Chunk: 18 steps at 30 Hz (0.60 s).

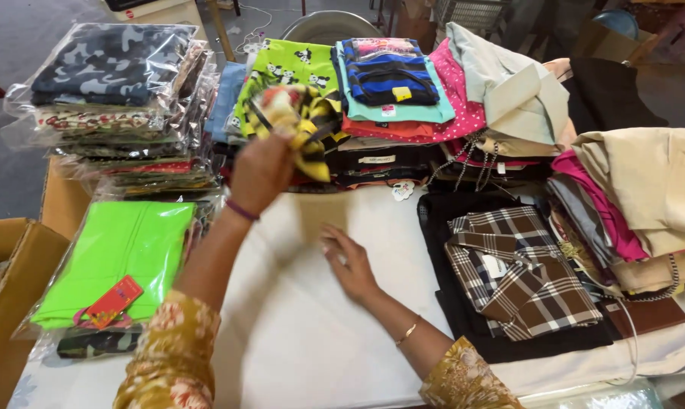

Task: Fold various clothing items and place them into clear plastic bags.

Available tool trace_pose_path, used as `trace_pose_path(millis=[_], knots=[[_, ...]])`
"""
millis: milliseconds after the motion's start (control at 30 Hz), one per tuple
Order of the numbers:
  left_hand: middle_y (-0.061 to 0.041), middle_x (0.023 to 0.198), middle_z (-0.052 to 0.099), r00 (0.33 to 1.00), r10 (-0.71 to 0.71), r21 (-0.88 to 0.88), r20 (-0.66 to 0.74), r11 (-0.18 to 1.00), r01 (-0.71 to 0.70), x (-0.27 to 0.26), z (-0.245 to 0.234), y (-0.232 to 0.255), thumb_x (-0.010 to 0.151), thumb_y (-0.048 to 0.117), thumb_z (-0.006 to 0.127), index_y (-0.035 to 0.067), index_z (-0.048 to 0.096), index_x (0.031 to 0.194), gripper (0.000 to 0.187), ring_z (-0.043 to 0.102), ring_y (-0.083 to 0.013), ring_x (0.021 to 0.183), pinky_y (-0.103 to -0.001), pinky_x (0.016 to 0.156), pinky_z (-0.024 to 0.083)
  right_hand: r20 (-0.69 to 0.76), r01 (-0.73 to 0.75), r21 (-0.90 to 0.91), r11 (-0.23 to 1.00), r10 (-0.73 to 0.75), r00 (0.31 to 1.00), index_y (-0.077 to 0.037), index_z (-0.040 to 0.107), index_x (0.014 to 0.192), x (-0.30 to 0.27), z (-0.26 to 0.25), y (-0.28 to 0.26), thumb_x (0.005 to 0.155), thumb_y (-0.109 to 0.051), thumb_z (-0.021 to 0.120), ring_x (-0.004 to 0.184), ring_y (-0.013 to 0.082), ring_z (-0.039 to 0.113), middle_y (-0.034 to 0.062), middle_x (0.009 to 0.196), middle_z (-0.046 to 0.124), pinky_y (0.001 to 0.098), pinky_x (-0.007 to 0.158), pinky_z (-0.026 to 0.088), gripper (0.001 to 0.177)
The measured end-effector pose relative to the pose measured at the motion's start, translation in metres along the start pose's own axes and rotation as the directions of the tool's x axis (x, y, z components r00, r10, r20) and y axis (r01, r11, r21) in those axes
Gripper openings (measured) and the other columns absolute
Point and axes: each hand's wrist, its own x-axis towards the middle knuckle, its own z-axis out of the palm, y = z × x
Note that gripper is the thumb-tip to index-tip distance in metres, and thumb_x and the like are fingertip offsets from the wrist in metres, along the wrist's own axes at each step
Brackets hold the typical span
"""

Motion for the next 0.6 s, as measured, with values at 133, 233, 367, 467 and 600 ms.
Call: trace_pose_path(millis=[133, 233, 367, 467, 600], knots=[[-0.011, 0.09, 0.062, 0.991, 0.096, -0.134, 0.092, 0.987, -0.084, -0.038, -0.025, 0.079, 0.1, 0.011, 0.067, 0.007, 0.063, 0.116, 0.017, 0.063, -0.0283, 0.075, -0.041, 0.063, 0.053, -0.053, 0.083, 0.206, 0.975, -0.073, 0.996, -0.005, 0.043, 0.149, 0.018, 0.006, 0.103, 0.096, -0.011, 0.057, 0.12, 0.0211, 0.065, 0.0101, 0.134, 0.067, 0.036, 0.101, 0.052, 0.054], [-0.008, 0.092, 0.063, 0.953, 0.272, -0.179, 0.136, 0.953, -0.246, -0.062, -0.04, 0.128, 0.095, 0.01, 0.063, 0.007, 0.063, 0.12, 0.025, 0.065, -0.0239, 0.08, -0.037, 0.065, 0.054, -0.168, 0.018, -0.13, 0.991, -0.04, 0.985, -0.002, 0.053, 0.139, -0.004, -0.033, 0.229, 0.096, -0.019, 0.069, 0.124, 0.0224, 0.059, 0.0122, 0.135, 0.062, 0.0391, 0.104, 0.049, 0.049], [-0.006, 0.099, 0.066, 0.93, 0.344, -0.381, 0.126, 0.883, -0.275, -0.066, -0.08, 0.185, 0.097, 0.014, 0.064, 0.006, 0.062, 0.116, 0.02, 0.067, -0.0216, 0.089, -0.036, 0.076, 0.056, 0.296, -0.027, 0.385, 0.923, -0.096, 0.95, -0.002, 0.055, 0.142, -0.021, -0.029, 0.239, 0.112, -0.037, 0.045, 0.132, 0.0224, 0.059, 0.0129, 0.139, 0.063, 0.0393, 0.115, 0.047, 0.047], [-0.009, 0.103, 0.068, 0.932, 0.361, -0.468, 0.039, 0.83, -0.302, -0.067, -0.108, 0.204, 0.098, 0.013, 0.066, 0.003, 0.06, 0.116, 0.021, 0.068, -0.0231, 0.089, -0.036, 0.078, 0.055, 0.35, -0.228, 0.535, 0.814, 0.032, 0.936, -0.006, 0.046, 0.15, -0.031, -0.03, 0.074, 0.107, -0.04, 0.04, 0.135, 0.0216, 0.053, 0.0114, 0.146, 0.056, 0.0389, 0.116, 0.042, 0.055], [-0.01, 0.093, 0.066, 0.931, 0.353, -0.541, -0.097, 0.766, -0.347, -0.071, -0.144, 0.209, 0.096, 0.007, 0.075, 0.001, 0.061, 0.118, 0.027, 0.068, -0.0248, 0.079, -0.038, 0.07, 0.055, 0.18, -0.069, 0.546, 0.835, -0.037, 0.983, -0.006, 0.047, 0.146, -0.04, -0.063, 0.0, 0.107, -0.038, 0.044, 0.129, 0.0233, 0.054, 0.0122, 0.141, 0.056, 0.0406, 0.112, 0.043, 0.051]])
